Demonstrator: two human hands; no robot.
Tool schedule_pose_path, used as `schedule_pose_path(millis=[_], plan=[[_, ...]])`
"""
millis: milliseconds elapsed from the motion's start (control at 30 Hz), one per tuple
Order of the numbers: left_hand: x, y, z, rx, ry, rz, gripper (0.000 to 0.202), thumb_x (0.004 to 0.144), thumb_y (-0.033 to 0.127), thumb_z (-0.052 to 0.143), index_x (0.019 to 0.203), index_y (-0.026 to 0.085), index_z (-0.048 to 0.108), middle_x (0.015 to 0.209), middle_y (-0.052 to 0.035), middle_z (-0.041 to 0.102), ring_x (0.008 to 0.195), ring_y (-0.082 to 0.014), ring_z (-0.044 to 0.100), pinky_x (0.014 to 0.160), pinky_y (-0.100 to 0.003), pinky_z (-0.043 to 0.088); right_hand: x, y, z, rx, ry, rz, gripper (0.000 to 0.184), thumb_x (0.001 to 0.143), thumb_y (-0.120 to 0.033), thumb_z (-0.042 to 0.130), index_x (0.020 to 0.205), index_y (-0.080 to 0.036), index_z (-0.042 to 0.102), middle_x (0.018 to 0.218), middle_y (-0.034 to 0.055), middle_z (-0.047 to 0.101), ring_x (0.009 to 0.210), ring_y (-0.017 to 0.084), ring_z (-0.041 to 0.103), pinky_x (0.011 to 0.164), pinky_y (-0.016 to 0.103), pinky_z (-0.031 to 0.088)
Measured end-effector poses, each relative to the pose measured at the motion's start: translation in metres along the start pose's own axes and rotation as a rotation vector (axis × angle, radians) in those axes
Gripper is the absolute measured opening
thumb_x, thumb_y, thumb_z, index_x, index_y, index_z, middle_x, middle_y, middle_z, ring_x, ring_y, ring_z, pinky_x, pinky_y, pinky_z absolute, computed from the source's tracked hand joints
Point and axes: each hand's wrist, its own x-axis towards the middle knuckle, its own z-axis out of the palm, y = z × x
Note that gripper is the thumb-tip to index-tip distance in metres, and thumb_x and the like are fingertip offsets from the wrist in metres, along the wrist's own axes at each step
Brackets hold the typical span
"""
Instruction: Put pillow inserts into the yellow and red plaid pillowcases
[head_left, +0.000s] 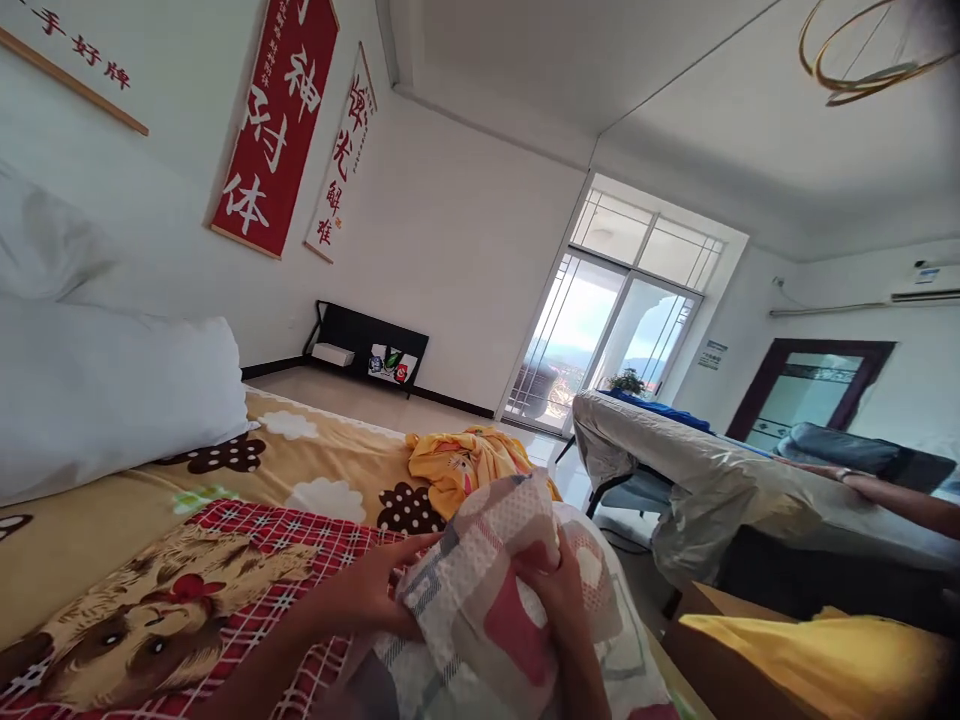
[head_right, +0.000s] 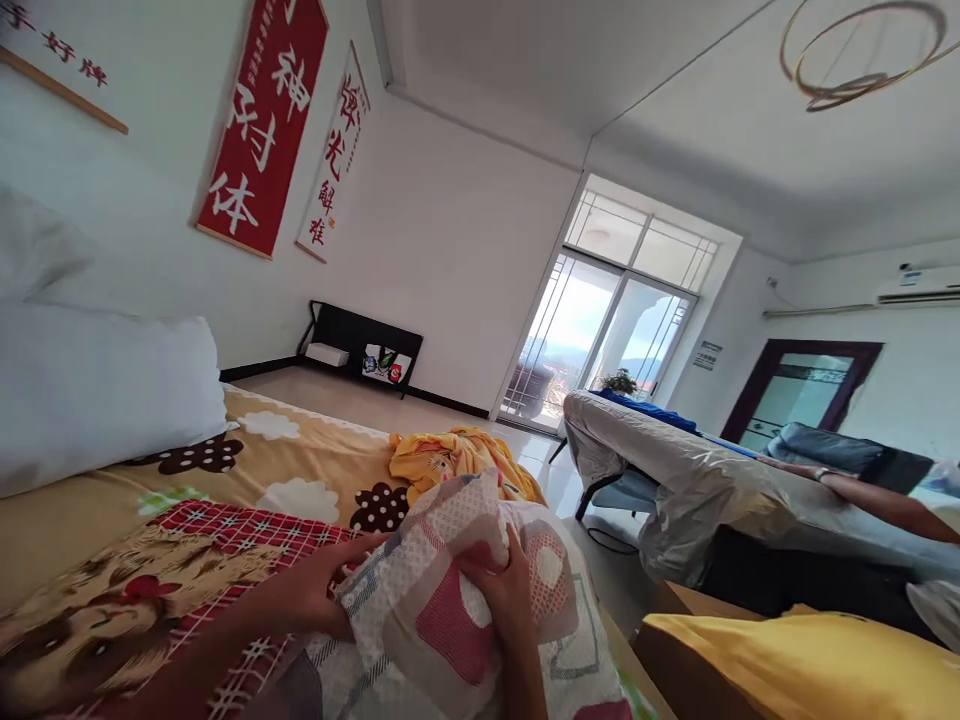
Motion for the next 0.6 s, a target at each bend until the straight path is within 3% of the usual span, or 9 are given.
schedule_pose_path(millis=[100,200,267,333,400,467,600], plan=[[-0.021,0.03,0.013,0.244,0.082,-0.037,0.097,0.055,0.04,0.083,0.143,0.033,0.043,0.121,-0.0036,0.067,0.109,-0.0329,0.06,0.094,-0.036,0.043,-0.001,-0.005,0.003,-0.04,0.06,0.081,0.062,0.046,-0.045,0.081,0.1,-0.019,0.067,0.094,0.0069,0.071,0.082,0.028,0.063,0.074,0.042,0.053],[-0.032,0.047,0.032,0.4,0.165,-0.137,0.114,0.047,0.052,0.085,0.147,0.029,0.036,0.106,-0.0097,0.072,0.096,-0.0389,0.064,0.082,-0.039,0.045,-0.005,-0.022,0.002,-0.092,0.089,-0.018,0.053,0.045,-0.046,0.082,0.09,-0.02,0.07,0.092,0.0061,0.069,0.086,0.027,0.059,0.078,0.043,0.05],[-0.029,0.046,0.038,0.466,0.23,-0.201,0.11,0.053,0.056,0.081,0.148,0.025,0.034,0.102,-0.0129,0.072,0.091,-0.0405,0.066,0.077,-0.04,0.045,-0.009,-0.035,0.001,-0.108,0.05,-0.114,0.042,0.05,-0.047,0.08,0.082,-0.021,0.07,0.087,0.0046,0.067,0.084,0.025,0.056,0.078,0.04,0.048],[-0.022,0.038,0.033,0.449,0.22,-0.178,0.09,0.061,0.052,0.077,0.141,0.026,0.045,0.104,-0.0109,0.072,0.092,-0.0372,0.066,0.076,-0.037,0.045,-0.013,-0.045,0.0,-0.118,0.014,-0.178,0.031,0.058,-0.048,0.076,0.073,-0.021,0.069,0.081,0.0037,0.065,0.08,0.023,0.054,0.073,0.037,0.047],[-0.014,0.028,0.02,0.402,0.113,-0.149,0.065,0.061,0.044,0.078,0.121,0.026,0.062,0.105,-0.0054,0.073,0.094,-0.0322,0.066,0.076,-0.032,0.046,-0.014,-0.049,0.001,-0.137,-0.003,-0.222,0.028,0.064,-0.048,0.073,0.065,-0.021,0.067,0.075,0.0033,0.063,0.076,0.022,0.053,0.07,0.035,0.045],[-0.012,0.022,0.004,0.399,-0.005,-0.199,0.048,0.061,0.044,0.077,0.105,0.025,0.07,0.103,-0.002,0.073,0.093,-0.0292,0.066,0.075,-0.029,0.046,-0.013,-0.047,0.004,-0.168,-0.002,-0.248,0.029,0.066,-0.048,0.072,0.061,-0.02,0.065,0.072,0.0025,0.061,0.074,0.021,0.052,0.069,0.034,0.043],[-0.025,0.024,-0.012,0.533,-0.01,-0.281,0.056,0.058,0.059,0.075,0.103,0.026,0.071,0.093,-0.0049,0.074,0.079,-0.028,0.066,0.065,-0.03,0.046,-0.005,-0.032,0.005,-0.174,0.07,-0.188,0.034,0.066,-0.053,0.069,0.061,-0.02,0.062,0.066,0.0003,0.058,0.069,0.019,0.05,0.066,0.033,0.042]])
